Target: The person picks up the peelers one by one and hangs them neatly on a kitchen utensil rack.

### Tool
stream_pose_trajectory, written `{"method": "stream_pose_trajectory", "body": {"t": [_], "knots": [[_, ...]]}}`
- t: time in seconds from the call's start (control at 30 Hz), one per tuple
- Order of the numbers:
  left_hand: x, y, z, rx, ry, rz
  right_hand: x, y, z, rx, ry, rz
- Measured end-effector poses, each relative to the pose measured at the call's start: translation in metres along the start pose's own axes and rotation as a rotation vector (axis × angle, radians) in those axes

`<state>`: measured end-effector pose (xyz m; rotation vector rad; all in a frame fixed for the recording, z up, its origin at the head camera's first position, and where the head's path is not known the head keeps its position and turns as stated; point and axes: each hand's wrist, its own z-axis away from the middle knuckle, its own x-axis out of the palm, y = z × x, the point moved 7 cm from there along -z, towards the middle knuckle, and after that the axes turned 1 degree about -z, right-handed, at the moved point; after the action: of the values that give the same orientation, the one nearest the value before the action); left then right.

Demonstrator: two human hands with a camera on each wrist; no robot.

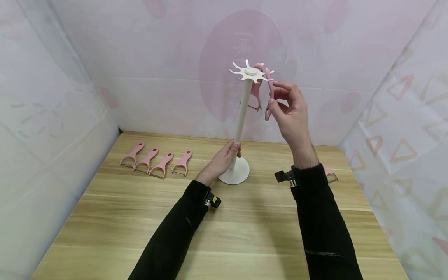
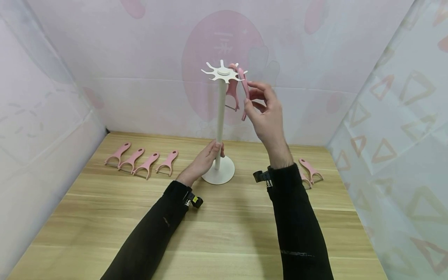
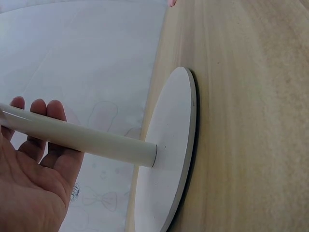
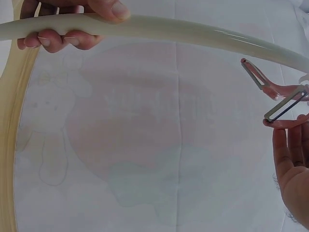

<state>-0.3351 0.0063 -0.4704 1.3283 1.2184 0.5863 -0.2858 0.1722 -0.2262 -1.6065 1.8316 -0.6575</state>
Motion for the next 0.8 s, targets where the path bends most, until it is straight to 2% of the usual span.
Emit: {"method": "stream_pose_trajectory", "body": {"t": [0.47, 0.8], "knots": [[0.000, 0.001, 0.000, 0.009, -0.006, 0.007, 0.006, 0.012, -0.002, 0.008, -0.022, -0.063], [0.000, 0.002, 0.001, 0.011, -0.006, 0.013, 0.009, 0.015, 0.000, 0.028, -0.030, -0.061]]}}
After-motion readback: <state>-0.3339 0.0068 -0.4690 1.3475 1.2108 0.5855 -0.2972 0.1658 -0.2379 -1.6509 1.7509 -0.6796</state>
